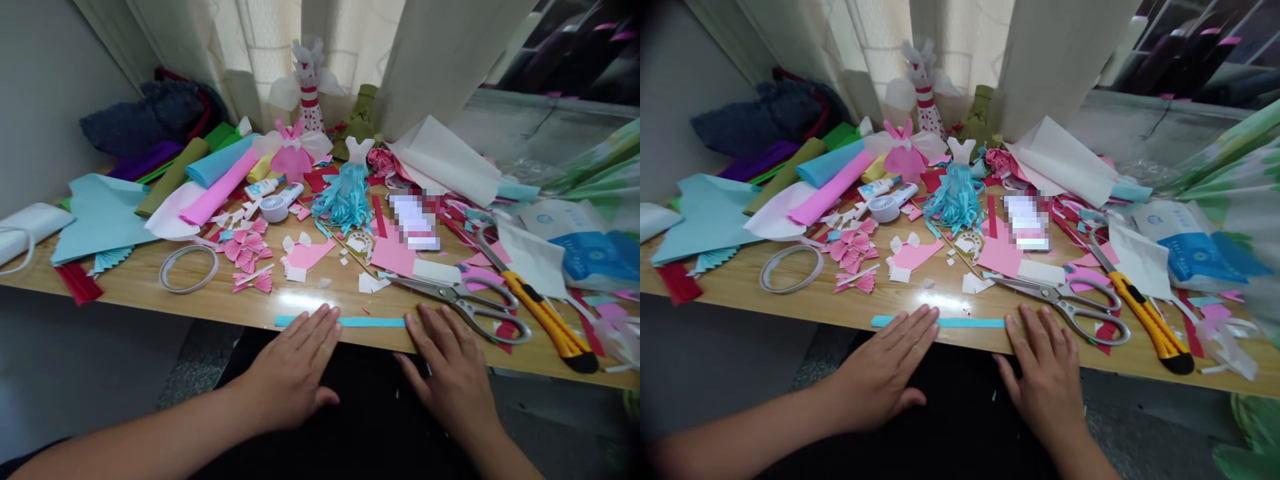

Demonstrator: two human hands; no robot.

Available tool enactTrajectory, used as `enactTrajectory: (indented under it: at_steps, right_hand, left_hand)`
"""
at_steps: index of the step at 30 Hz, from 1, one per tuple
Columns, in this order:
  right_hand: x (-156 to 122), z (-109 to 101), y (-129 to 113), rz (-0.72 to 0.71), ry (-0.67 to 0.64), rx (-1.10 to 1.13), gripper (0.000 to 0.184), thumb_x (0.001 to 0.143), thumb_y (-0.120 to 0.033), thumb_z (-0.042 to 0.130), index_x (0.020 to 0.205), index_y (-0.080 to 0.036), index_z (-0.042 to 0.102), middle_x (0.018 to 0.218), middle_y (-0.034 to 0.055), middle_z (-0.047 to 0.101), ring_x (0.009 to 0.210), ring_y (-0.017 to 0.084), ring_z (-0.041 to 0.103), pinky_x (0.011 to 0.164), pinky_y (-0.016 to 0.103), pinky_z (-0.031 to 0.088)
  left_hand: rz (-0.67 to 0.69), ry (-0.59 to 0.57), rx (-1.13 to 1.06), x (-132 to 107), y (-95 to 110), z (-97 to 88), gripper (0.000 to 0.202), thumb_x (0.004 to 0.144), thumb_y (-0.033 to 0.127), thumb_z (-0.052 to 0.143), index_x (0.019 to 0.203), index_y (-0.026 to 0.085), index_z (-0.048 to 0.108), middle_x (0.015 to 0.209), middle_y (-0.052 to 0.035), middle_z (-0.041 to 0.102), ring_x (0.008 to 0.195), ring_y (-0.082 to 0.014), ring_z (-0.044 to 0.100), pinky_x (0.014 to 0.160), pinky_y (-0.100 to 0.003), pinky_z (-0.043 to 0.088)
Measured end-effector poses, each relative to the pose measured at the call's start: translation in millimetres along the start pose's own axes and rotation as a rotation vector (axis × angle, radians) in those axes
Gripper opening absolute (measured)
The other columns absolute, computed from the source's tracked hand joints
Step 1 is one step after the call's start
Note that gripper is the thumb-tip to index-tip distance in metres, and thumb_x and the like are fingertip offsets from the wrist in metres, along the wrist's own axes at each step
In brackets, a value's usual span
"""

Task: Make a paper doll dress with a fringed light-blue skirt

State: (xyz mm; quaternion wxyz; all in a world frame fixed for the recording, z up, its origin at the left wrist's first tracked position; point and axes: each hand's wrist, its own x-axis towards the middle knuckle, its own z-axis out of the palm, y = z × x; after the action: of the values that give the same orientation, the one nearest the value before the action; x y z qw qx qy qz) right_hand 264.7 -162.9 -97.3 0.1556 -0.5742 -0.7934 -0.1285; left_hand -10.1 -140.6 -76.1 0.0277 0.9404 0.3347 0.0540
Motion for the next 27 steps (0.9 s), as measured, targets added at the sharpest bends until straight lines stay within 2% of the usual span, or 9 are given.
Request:
enactTrajectory:
  at_steps: [5,9,12,15,17,18,21,24,27]
  right_hand:
    - [0.5,2.4,2.3,-0.04,0.048,-0.018,0.05,0.081,-0.031,0.062,0.128,-0.017,0.049,0.132,0.0161,0.052,0.127,0.039,0.039,0.098,0.056,0.035]
    - [-1.4,6.4,3.4,-0.093,0.155,0.018,0.044,0.078,-0.024,0.066,0.121,-0.02,0.056,0.118,0.0116,0.063,0.118,0.034,0.049,0.099,0.054,0.036]
    - [-3.0,6.5,3.2,-0.126,0.236,0.151,0.038,0.076,-0.015,0.068,0.113,-0.021,0.06,0.105,0.0082,0.069,0.108,0.028,0.057,0.097,0.05,0.041]
    - [-0.8,1.9,1.6,-0.169,0.251,0.285,0.031,0.074,-0.006,0.067,0.102,-0.019,0.063,0.093,0.0069,0.071,0.097,0.024,0.06,0.091,0.046,0.046]
    - [4.5,-3.8,-0.6,-0.188,0.223,0.346,0.026,0.075,-0.004,0.065,0.096,-0.019,0.063,0.089,0.0066,0.071,0.093,0.023,0.061,0.09,0.046,0.046]
    - [8.5,-7.3,-2.0,-0.189,0.197,0.378,0.024,0.075,-0.005,0.064,0.095,-0.019,0.063,0.089,0.0068,0.07,0.091,0.022,0.061,0.088,0.045,0.046]
    - [25.1,-20.1,-6.1,-0.133,0.046,0.508,0.013,0.081,-0.009,0.058,0.089,-0.018,0.061,0.083,0.0066,0.068,0.081,0.02,0.059,0.077,0.037,0.049]
    - [45.1,-33.8,-6.3,0.028,-0.115,0.624,0.014,0.088,-0.018,0.049,0.079,-0.019,0.059,0.072,0.0039,0.062,0.068,0.016,0.057,0.063,0.029,0.047]
    - [63.4,-43.6,-1.3,0.209,-0.186,0.744,0.021,0.089,-0.026,0.048,0.071,-0.019,0.057,0.064,0.0008,0.059,0.059,0.014,0.055,0.056,0.026,0.044]
  left_hand:
    - [-0.095,0.073,0.081,-35.6,-23.1,-1.8,0.068,0.083,0.033,0.057,0.14,0.007,0.029,0.146,-0.0184,0.033,0.137,-0.0297,0.025,0.108,-0.045,0.029]
    - [-0.112,0.147,0.12,-46.8,-37.9,-0.8,0.054,0.086,0.018,0.05,0.138,0.013,0.035,0.141,-0.0136,0.043,0.133,-0.0263,0.035,0.108,-0.046,0.029]
    - [-0.15,0.195,0.106,-40.8,-42.4,-7.5,0.043,0.086,0.014,0.048,0.13,0.016,0.047,0.136,-0.0126,0.05,0.129,-0.0273,0.042,0.109,-0.053,0.024]
    - [-0.206,0.274,0.065,-21.5,-38.2,-19.7,0.03,0.084,0.019,0.053,0.114,0.016,0.06,0.132,-0.0142,0.054,0.124,-0.0312,0.046,0.106,-0.057,0.025]
    - [-0.189,0.316,0.018,-2.2,-31.3,-26.9,0.03,0.083,0.02,0.056,0.112,0.016,0.06,0.128,-0.0147,0.056,0.12,-0.0304,0.049,0.104,-0.055,0.029]
    - [-0.125,0.33,-0.015,8.6,-27.4,-29.6,0.03,0.083,0.02,0.056,0.113,0.016,0.059,0.127,-0.0142,0.057,0.118,-0.0295,0.05,0.103,-0.053,0.031]
    - [0.068,0.222,-0.138,41.0,-17.9,-34.0,0.029,0.086,0.024,0.054,0.113,0.016,0.059,0.109,-0.0103,0.067,0.097,-0.0237,0.061,0.089,-0.041,0.045]
    - [0.026,0.055,-0.191,64.9,-18.3,-39.4,0.019,0.089,0.024,0.047,0.086,0.018,0.065,0.073,-0.0037,0.068,0.066,-0.0178,0.061,0.062,-0.029,0.044]
    - [-0.062,-0.091,-0.325,77.0,-29.2,-52.1,0.027,0.089,0.024,0.043,0.073,0.018,0.063,0.067,-0.0022,0.065,0.062,-0.0145,0.058,0.058,-0.023,0.039]
